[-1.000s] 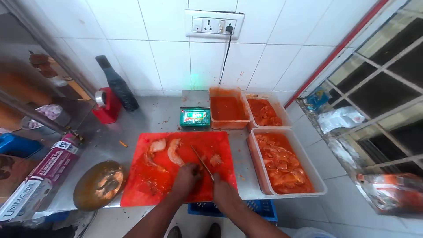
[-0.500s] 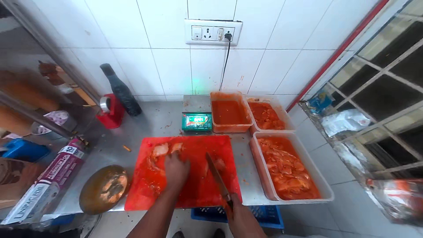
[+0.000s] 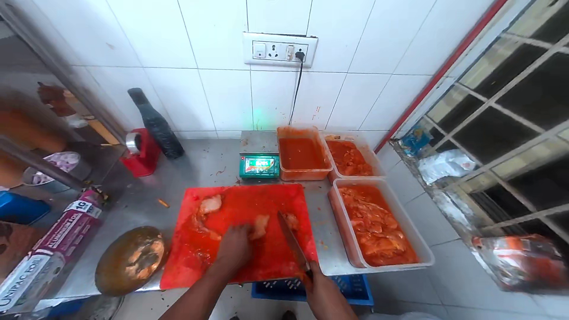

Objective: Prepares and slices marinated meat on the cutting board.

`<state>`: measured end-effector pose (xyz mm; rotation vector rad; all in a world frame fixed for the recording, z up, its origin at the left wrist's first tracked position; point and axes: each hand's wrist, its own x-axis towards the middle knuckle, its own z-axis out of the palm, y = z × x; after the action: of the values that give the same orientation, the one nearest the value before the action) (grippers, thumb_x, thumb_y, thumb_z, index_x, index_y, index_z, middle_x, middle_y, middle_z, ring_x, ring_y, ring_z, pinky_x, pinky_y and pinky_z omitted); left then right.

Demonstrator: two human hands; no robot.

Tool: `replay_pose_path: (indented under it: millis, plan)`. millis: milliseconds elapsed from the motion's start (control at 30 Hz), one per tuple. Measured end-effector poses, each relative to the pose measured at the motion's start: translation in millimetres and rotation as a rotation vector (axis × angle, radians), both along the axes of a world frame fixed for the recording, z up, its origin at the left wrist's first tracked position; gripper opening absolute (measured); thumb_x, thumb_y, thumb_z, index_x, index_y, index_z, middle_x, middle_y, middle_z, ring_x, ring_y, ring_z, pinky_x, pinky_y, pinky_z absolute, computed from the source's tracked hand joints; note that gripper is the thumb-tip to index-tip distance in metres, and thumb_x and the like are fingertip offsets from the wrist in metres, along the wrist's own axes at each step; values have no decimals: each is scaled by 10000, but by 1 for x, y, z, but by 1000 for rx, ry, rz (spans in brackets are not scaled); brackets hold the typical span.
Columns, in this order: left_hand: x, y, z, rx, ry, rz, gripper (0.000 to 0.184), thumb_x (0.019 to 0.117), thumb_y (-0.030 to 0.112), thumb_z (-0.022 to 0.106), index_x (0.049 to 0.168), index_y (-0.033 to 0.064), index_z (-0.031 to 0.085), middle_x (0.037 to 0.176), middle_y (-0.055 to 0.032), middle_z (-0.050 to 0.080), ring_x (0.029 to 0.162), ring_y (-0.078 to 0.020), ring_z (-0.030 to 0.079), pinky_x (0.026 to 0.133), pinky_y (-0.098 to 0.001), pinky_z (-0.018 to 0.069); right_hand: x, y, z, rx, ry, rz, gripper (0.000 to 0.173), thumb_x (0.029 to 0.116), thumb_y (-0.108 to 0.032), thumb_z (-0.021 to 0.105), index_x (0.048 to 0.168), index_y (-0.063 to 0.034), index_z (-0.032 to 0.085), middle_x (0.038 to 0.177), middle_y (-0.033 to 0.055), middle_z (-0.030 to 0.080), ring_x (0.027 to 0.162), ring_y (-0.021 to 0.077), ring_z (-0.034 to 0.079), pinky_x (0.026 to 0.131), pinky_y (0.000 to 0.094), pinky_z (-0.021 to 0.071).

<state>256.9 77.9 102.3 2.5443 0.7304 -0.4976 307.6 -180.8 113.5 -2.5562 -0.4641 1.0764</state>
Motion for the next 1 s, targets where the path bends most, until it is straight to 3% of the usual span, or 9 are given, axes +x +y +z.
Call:
replay_pose_path:
  millis: [133,267,433,567,700,900,1000]
  plan:
    - [-30,22,0,15,-15,-79,575,860,243,706,1409,110,600,1422,-185,571,1399,-400,456,1165,-547,384,-6,-6,5,19,9,-19,406,1075,-325,506,1410,-98,471,1034,168,710,989,344,715,879,535,565]
    - [-23,14,-14,-87,-193,-70,566,948,463,624,1415,143,604,1401,-154,594,1349,-339,531,1147,-518,420,-9,5,10,10,-21,4,385,1070,-328,498,1402,-135,476,987,148,712,940,332,723,835,531,574]
    - [-14,-4,-41,-54,-355,20,358,979,353,605,1246,157,740,1314,-107,663,1253,-285,606,1105,-468,461,-2,36,15,-51,-140,215,382,1082,-379,440,1390,-158,487,991,148,716,948,349,728,809,545,579]
    - [-20,-3,-44,-38,-379,-10,334,976,353,620,1231,183,752,1336,-87,663,1273,-275,597,1121,-460,445,6,55,18,-138,-190,347,389,1100,-365,383,1414,-156,477,1046,173,717,997,383,725,824,563,579]
    - [-23,2,-49,-48,-408,-31,335,979,373,611,1203,171,758,1331,-69,673,1271,-267,599,1114,-454,450,16,45,39,-264,-208,437,377,1061,-284,460,1410,-143,481,1077,191,716,1001,408,721,819,582,577]
    - [-22,7,-48,-63,-388,-98,338,991,351,605,1215,141,748,1353,-81,661,1290,-254,590,1134,-426,434,35,94,4,-211,-225,430,386,1094,-266,393,1458,-146,442,1137,210,706,1041,422,716,845,608,575]
    - [-27,8,-48,-69,-375,-96,340,988,352,606,1221,145,744,1362,-78,657,1298,-259,585,1140,-433,428,34,80,4,-190,-203,407,410,1081,-257,413,1473,-136,438,1130,213,705,1038,423,714,849,604,574]
